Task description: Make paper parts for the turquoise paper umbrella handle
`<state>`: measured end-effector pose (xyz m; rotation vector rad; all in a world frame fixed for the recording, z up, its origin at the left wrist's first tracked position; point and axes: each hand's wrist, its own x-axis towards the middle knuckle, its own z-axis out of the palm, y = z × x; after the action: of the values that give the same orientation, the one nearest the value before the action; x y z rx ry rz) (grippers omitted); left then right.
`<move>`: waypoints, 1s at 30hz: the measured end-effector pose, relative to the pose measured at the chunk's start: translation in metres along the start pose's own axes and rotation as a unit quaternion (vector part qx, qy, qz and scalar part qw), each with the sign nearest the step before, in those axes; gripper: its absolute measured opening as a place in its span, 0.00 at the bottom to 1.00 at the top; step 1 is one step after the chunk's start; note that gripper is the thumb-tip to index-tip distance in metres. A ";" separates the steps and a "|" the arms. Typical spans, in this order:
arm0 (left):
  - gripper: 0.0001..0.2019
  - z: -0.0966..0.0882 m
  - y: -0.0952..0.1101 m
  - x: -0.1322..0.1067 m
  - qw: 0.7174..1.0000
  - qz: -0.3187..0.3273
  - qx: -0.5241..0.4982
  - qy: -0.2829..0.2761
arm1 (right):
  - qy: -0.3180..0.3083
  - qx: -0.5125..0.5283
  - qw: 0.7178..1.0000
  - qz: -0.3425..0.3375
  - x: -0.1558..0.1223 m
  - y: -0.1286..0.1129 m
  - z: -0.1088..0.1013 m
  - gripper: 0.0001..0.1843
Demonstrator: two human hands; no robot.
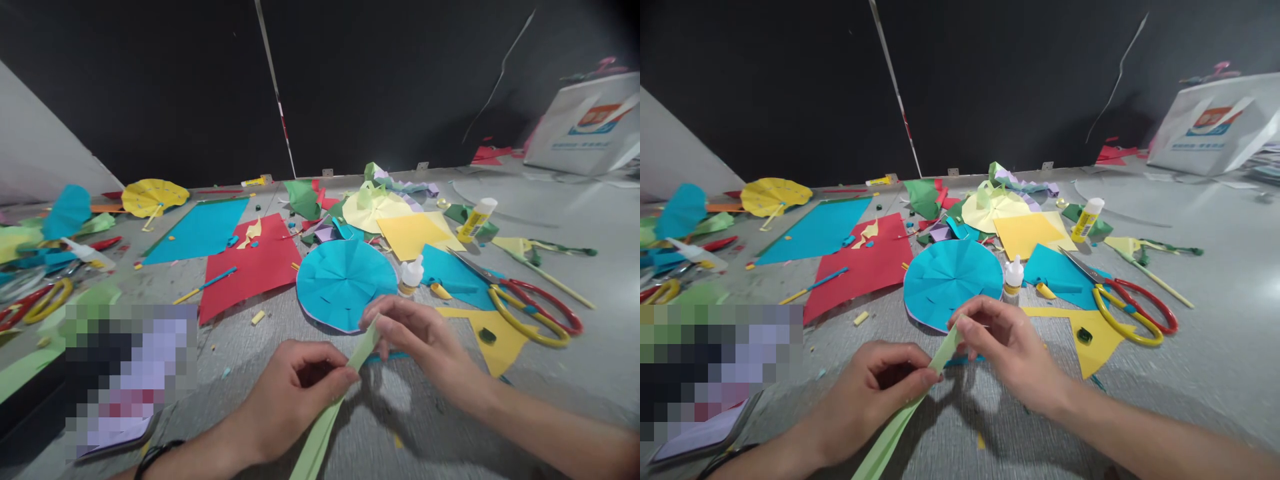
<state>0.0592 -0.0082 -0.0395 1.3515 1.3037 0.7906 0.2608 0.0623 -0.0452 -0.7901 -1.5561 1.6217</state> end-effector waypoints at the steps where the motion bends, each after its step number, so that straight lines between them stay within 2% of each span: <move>1: 0.14 0.000 0.000 0.000 1.000 0.000 -0.005 0.001 | -0.007 -0.001 1.000 0.000 0.000 0.001 -0.001 0.22; 7: 0.14 0.000 0.001 0.001 1.000 -0.003 0.005 -0.014 | -0.010 -0.019 1.000 0.013 0.002 0.008 -0.001 0.20; 11: 0.13 -0.001 0.001 0.002 1.000 -0.005 0.014 -0.008 | 0.000 -0.021 1.000 0.018 0.002 0.003 0.000 0.22; 20: 0.14 0.002 0.000 0.000 0.999 0.014 0.046 -0.007 | 0.011 -0.016 0.999 0.042 -0.002 -0.005 -0.004 0.19; 27: 0.16 -0.001 0.002 0.000 1.000 0.022 0.015 0.007 | -0.019 0.014 0.999 0.025 -0.001 0.003 0.000 0.28; 30: 0.15 -0.001 0.002 -0.002 1.000 0.026 -0.003 0.003 | -0.055 -0.025 0.998 0.020 -0.007 0.005 0.005 0.28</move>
<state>0.0581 -0.0092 -0.0369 1.3825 1.2746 0.8344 0.2597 0.0540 -0.0500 -0.7741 -1.6729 1.6856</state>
